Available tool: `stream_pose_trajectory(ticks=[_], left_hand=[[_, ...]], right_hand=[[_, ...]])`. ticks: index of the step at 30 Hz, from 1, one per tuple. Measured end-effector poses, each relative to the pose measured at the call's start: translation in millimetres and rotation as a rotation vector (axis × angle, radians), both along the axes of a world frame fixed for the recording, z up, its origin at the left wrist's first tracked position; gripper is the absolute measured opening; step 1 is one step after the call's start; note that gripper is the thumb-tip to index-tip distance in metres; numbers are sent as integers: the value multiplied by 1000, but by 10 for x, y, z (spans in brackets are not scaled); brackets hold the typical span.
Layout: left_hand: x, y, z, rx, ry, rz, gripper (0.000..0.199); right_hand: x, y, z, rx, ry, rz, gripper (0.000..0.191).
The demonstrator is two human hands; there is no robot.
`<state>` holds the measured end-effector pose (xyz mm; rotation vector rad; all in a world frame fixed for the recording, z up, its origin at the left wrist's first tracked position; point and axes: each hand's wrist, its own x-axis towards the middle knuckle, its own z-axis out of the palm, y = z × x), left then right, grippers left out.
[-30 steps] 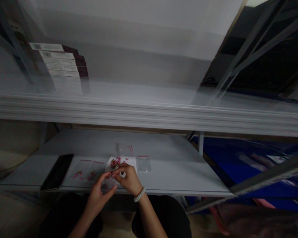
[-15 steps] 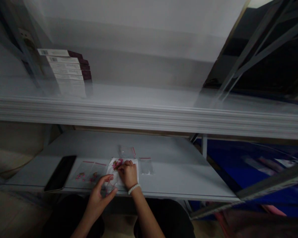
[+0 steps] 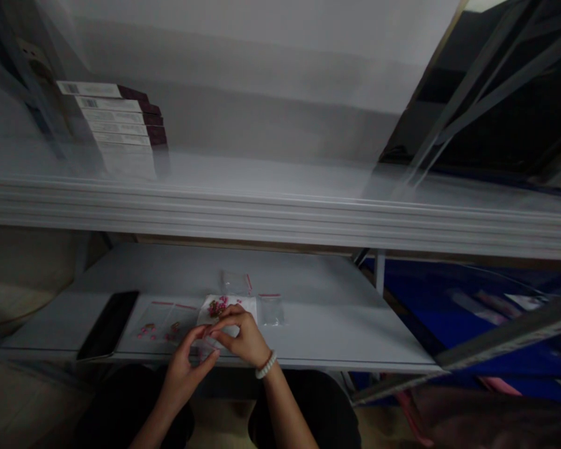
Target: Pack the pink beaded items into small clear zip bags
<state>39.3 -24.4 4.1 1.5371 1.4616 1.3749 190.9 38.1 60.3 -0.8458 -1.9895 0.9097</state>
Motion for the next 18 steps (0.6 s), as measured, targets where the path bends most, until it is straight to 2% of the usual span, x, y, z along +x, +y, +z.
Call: stream_pose_trajectory(ticks=[2, 4, 7, 10, 13, 18], left_hand=[[16, -4, 2, -9, -10, -6, 38], [23, -13, 2, -17, -2, -9, 37], [15, -28, -7, -15, 9, -4, 37], [-8, -38, -21, -20, 3, -3, 38], [-22, -43, -18, -37, -3, 3, 39], [-17, -45, 21, -17, -6, 20, 38]], right_hand=[[32, -32, 51, -12, -21, 56, 14], [83, 9, -2, -46, -9, 8, 18], [192, 166, -233, -68, -14, -261, 21], [293, 333, -504, -24, -182, -474, 14], [333, 437, -677, 77, -358, -513, 17], [279, 533, -746, 115, -456, -483, 15]])
